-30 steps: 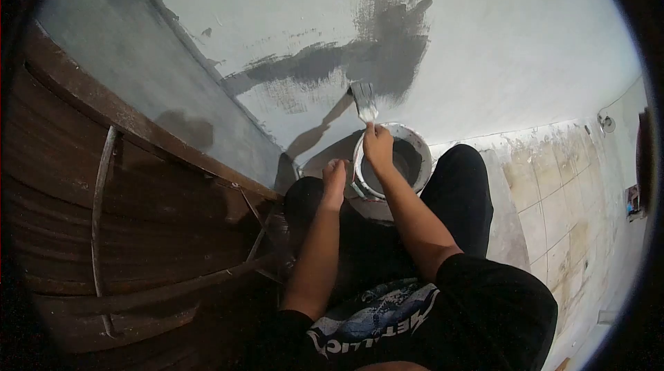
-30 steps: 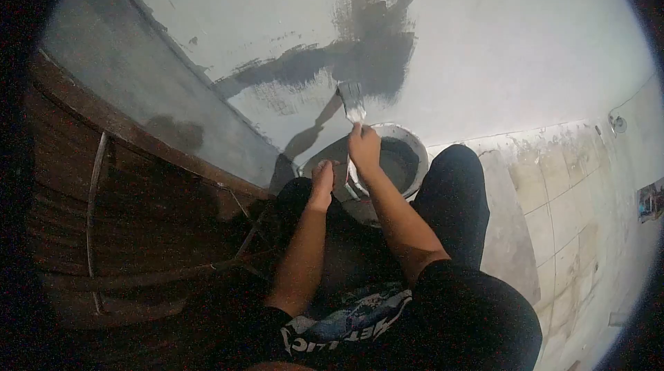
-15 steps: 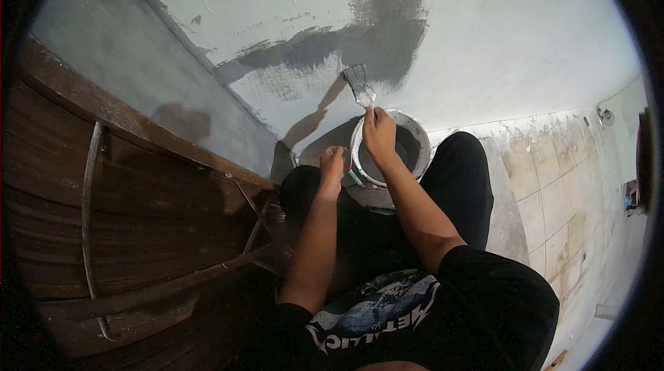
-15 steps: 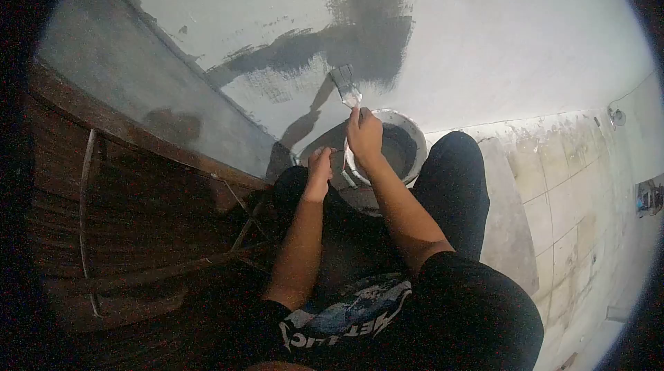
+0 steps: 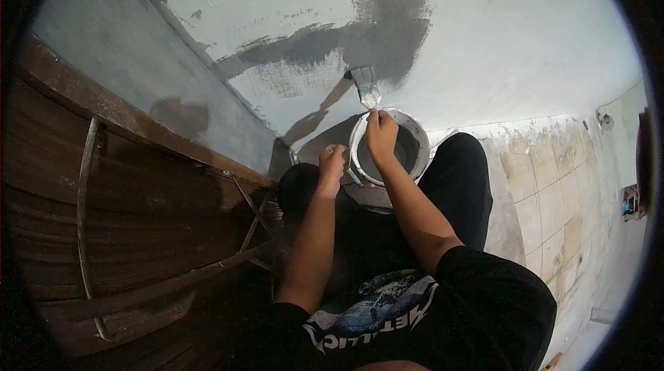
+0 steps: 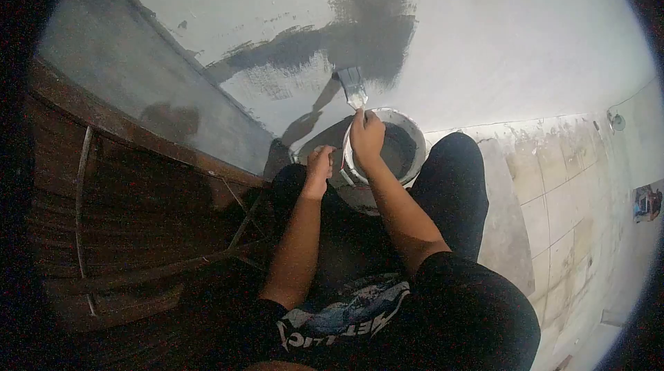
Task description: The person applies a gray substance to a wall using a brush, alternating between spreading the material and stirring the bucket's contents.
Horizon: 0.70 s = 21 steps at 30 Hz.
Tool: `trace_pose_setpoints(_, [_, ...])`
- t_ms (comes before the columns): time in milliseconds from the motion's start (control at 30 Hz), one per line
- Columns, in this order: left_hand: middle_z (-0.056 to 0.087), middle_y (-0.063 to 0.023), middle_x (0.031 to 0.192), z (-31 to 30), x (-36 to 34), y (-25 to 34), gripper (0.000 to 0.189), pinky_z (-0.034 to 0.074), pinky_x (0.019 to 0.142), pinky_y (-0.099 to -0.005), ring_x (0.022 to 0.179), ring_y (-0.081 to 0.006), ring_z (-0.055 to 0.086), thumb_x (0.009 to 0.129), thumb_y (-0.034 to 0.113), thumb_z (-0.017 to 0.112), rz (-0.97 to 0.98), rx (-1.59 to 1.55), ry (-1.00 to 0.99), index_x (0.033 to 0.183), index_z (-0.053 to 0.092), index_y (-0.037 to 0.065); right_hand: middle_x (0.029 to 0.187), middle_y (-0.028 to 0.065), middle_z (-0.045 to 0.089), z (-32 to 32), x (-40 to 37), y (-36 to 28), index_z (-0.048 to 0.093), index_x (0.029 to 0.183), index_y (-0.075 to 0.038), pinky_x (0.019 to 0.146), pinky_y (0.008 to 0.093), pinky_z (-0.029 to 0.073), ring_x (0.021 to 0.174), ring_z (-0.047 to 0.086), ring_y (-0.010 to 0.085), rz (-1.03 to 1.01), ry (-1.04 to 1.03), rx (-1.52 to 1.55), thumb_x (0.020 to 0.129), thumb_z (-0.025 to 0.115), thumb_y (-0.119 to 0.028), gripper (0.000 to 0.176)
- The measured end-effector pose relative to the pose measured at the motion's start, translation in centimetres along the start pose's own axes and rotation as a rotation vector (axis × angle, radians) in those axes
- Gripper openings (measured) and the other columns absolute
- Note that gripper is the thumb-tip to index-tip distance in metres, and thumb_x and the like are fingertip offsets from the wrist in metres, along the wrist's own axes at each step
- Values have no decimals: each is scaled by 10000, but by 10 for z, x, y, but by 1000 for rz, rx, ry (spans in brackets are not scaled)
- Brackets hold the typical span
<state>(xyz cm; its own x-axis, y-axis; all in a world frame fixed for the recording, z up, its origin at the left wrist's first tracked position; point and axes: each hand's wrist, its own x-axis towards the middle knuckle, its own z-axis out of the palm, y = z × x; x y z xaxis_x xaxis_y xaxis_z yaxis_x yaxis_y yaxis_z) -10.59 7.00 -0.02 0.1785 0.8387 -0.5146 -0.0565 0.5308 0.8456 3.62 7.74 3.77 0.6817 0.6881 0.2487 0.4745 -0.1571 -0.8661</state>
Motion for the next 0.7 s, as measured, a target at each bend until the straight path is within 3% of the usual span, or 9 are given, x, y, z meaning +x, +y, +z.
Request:
trace_pose_setpoints(33, [438,45,593,0,1,-2,151,275,402,-241,456,-65,378,891,228,513,30,-3,2,868,592,101,722,274,597,-4,-1,-12,572,770,69,635,469,438,703,585,463,-41,26,89,918,519,-272,376])
trace_pose_setpoints(133, [441,45,589,0,1,-7,166,283,409,-240,462,-62,386,902,224,499,81,-11,2,870,594,92,710,262,595,-11,5,-50,571,766,55,619,454,438,690,588,449,-141,72,251,927,513,-253,352])
trace_pose_setpoints(167, [445,44,589,0,1,-6,167,285,411,-240,465,-62,391,902,223,498,75,-14,-2,869,594,90,704,258,597,-12,9,-55,584,762,45,619,448,444,683,594,438,-93,11,260,929,513,-249,345])
trace_pose_setpoints(367, [439,51,596,-1,0,-3,171,283,409,-235,467,-60,402,869,248,540,46,-17,-29,867,595,86,686,256,593,6,9,-1,588,777,64,640,450,450,667,601,421,10,-141,-100,916,524,-247,346])
trace_pose_setpoints(467, [435,50,606,0,-2,1,166,279,406,-232,467,-59,393,840,258,573,25,-21,-17,854,587,93,650,251,569,2,-4,-1,586,765,93,617,422,423,606,572,324,105,13,108,901,549,-274,393])
trace_pose_setpoints(500, [434,50,609,0,-3,0,166,277,404,-231,467,-59,389,830,261,584,23,-28,-10,848,583,96,645,239,567,1,-3,-3,577,746,81,608,423,407,598,549,277,-2,102,121,920,520,-264,391])
trace_pose_setpoints(600, [437,45,618,0,-1,-2,162,276,403,-232,466,-59,378,824,263,591,24,-9,-1,832,571,102,710,234,602,-13,13,-27,604,808,55,638,425,426,629,540,385,-24,184,320,920,523,-260,344])
trace_pose_setpoints(700, [435,48,621,0,-3,1,175,279,406,-234,467,-60,375,830,276,582,0,3,2,836,572,101,740,242,624,-22,38,-30,627,823,42,667,448,444,686,584,412,-78,145,153,928,502,-270,352])
